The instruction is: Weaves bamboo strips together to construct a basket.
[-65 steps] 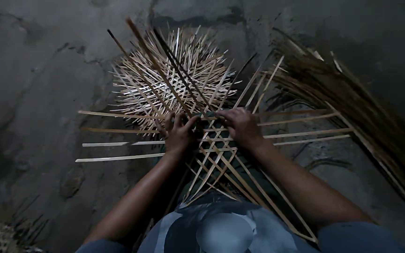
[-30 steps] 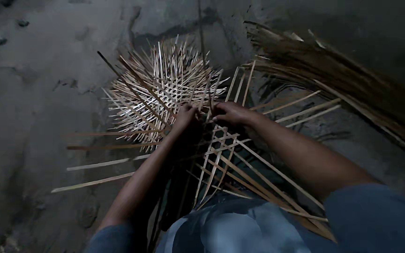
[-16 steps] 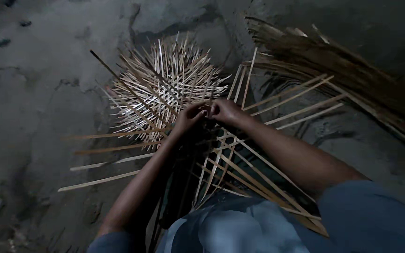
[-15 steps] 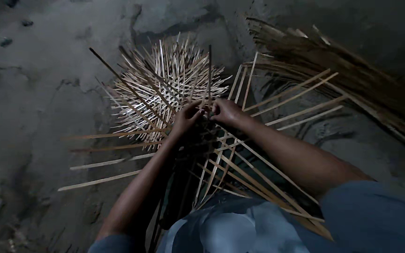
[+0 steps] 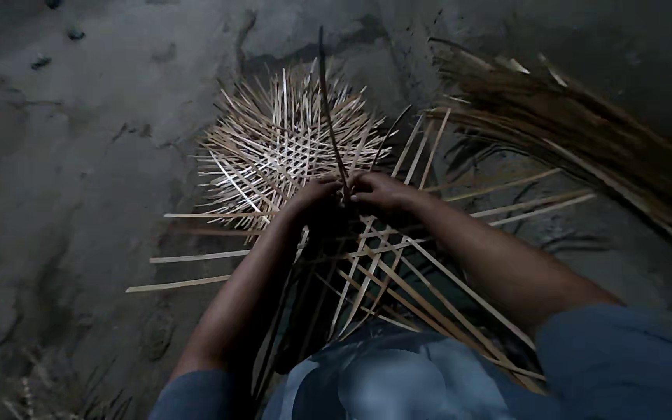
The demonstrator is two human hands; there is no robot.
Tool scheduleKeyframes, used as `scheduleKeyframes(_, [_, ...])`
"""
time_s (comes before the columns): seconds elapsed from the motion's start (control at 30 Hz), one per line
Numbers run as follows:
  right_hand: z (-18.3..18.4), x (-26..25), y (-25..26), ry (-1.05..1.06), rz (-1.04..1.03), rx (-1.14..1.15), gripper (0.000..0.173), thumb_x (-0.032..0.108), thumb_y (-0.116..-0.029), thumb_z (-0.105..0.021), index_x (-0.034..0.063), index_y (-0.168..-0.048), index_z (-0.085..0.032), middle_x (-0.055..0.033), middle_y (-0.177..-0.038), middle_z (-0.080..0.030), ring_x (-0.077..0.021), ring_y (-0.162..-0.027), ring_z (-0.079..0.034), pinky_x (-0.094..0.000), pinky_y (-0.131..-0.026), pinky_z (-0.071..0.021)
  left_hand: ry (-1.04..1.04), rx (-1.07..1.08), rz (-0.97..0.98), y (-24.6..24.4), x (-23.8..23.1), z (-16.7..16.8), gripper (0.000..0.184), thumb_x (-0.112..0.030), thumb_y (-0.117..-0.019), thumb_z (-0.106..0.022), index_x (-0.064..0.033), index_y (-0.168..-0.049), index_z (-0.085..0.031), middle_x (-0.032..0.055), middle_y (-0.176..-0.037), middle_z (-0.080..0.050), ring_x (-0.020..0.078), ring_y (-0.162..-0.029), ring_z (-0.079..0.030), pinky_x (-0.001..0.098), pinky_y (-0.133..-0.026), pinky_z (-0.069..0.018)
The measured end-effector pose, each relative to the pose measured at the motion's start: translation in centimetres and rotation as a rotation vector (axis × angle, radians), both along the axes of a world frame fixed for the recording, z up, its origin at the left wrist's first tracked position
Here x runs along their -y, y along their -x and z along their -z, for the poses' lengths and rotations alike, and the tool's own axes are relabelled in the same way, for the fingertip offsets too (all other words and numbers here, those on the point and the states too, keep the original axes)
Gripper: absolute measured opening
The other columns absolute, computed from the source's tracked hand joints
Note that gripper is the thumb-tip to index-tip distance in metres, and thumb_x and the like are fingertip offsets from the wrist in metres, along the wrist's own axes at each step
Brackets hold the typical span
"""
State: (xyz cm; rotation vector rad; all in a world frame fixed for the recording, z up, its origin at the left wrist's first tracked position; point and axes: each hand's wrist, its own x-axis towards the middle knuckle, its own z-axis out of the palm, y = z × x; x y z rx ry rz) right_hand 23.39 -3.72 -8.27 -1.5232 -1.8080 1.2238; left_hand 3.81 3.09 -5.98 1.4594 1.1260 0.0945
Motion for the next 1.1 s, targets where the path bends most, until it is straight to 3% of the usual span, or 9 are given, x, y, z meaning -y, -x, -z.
scheduleKeyframes(0.07, [0.2, 0.5, -0.3, 0.015, 0.039, -0.059, 0.027, 0.009, -0.0997, -0.062, 0.0079, -0.126, -0.065, -0.01, -0.116, -0.07, -0.0201, -0.103, -0.069, -0.0455, -0.095, -0.0556, 0.082, 0.191, -0.056, 0.4, 0.2, 0.7, 0.037, -0.039, -0.1079, -0.048, -0.0129, -0.13, -0.06, 0.0005, -0.087, -0.061, 0.0072, -0.066, -0.056, 0.0249, -0.058, -0.0503])
scheduleKeyframes(0.17, [-0.1, 0.8, 0.4, 0.041, 0.114, 0.0, 0.027, 0.013, -0.0996, -0.064, 0.0053, -0.125, -0.065, -0.0132, -0.111, -0.071, -0.0237, -0.098, -0.07, -0.0477, -0.092, -0.057, -0.042, 0.389, -0.023, 1.1, 0.8, 2.1, 0.024, -0.029, -0.1066, -0.053, -0.0091, -0.114, -0.064, -0.0012, -0.088, -0.063, 0.0058, -0.073, -0.059, 0.0243, -0.065, -0.0527])
scheduleKeyframes(0.27, [0.7, 0.4, 1.3, -0.057, 0.231, 0.113, 0.026, 0.018, -0.09, -0.077, 0.0025, -0.11, -0.07, -0.0147, -0.102, -0.072, -0.028, -0.094, -0.071, -0.0527, -0.09, -0.0567, -0.252, 0.265, 0.078, 2.3, 1.8, 1.7, 0.035, -0.03, -0.1036, -0.061, -0.0171, -0.136, -0.065, 0.0052, -0.11, -0.073, 0.0139, -0.09, -0.07, 0.0363, -0.081, -0.0593])
scheduleKeyframes(0.33, [0.2, 0.6, 2.5, -0.107, 0.263, 0.214, 0.026, 0.015, -0.0866, -0.079, -0.0004, -0.105, -0.07, -0.019, -0.103, -0.071, -0.0345, -0.099, -0.069, -0.0576, -0.092, -0.0544, -0.336, 0.2, 0.065, 3.2, 2.8, 0.8, 0.038, -0.029, -0.1054, -0.058, -0.0214, -0.143, -0.061, 0.0064, -0.118, -0.072, 0.0157, -0.088, -0.069, 0.0376, -0.077, -0.058])
scheduleKeyframes(0.43, [-1.4, 0.9, 4.3, -0.147, 0.208, 0.365, 0.031, 0.01, -0.0899, -0.073, -0.0013, -0.117, -0.065, -0.0213, -0.12, -0.065, -0.0371, -0.11, -0.066, -0.0555, -0.095, -0.0547, -0.336, 0.309, -0.215, 4.0, 2.9, 0.3, 0.033, -0.023, -0.1087, -0.05, -0.013, -0.138, -0.062, 0.0063, -0.108, -0.071, 0.012, -0.076, -0.064, 0.0292, -0.067, -0.0538])
scheduleKeyframes(0.5, [-2.0, 1.0, 5.5, -0.185, 0.116, 0.376, 0.035, 0.006, -0.0917, -0.069, 0.0013, -0.126, -0.063, -0.0217, -0.124, -0.064, -0.0381, -0.112, -0.066, -0.0559, -0.096, -0.0541, -0.206, 0.44, -0.446, 4.2, 2.1, 1.2, 0.029, -0.018, -0.1097, -0.044, -0.0036, -0.133, -0.053, 0.0046, -0.1, -0.065, 0.0097, -0.077, -0.063, 0.027, -0.069, -0.0553])
scheduleKeyframes(0.63, [-2.0, 0.9, 7.1, -0.132, -0.001, 0.322, 0.052, 0.024, -0.0941, -0.074, 0.0073, -0.14, -0.056, -0.0178, -0.119, -0.068, -0.0355, -0.109, -0.067, -0.0576, -0.094, -0.0534, 0.016, 0.393, -0.72, 4.2, 1.1, 2.5, 0.023, -0.015, -0.1097, -0.042, -0.0015, -0.128, -0.045, 0.0057, -0.089, -0.06, 0.0106, -0.065, -0.061, 0.0263, -0.06, -0.0547])
scheduleKeyframes(0.97, [-0.8, 0.0, 6.5, -0.006, 0.082, 0.192, 0.056, 0.013, -0.0925, -0.073, 0.009, -0.144, -0.052, -0.0156, -0.107, -0.073, -0.0328, -0.095, -0.072, -0.0573, -0.088, -0.0567, -0.197, 0.212, -0.625, 3.5, 2.4, 2.8, 0.031, -0.013, -0.1064, -0.047, -0.0032, -0.136, -0.045, 0.0098, -0.086, -0.062, 0.016, -0.063, -0.062, 0.0332, -0.059, -0.0562])
scheduleKeyframes(1.1, [-0.1, -0.2, 6.0, -0.033, 0.065, 0.135, 0.052, 0.011, -0.0933, -0.072, 0.0095, -0.143, -0.055, -0.0139, -0.104, -0.073, -0.0285, -0.092, -0.072, -0.052, -0.089, -0.0576, -0.385, -0.046, -0.436, 3.5, 1.9, 3.0, 0.032, -0.017, -0.108, -0.045, -0.0029, -0.136, -0.051, 0.0143, -0.097, -0.067, 0.0226, -0.078, -0.066, 0.0421, -0.072, -0.0577])
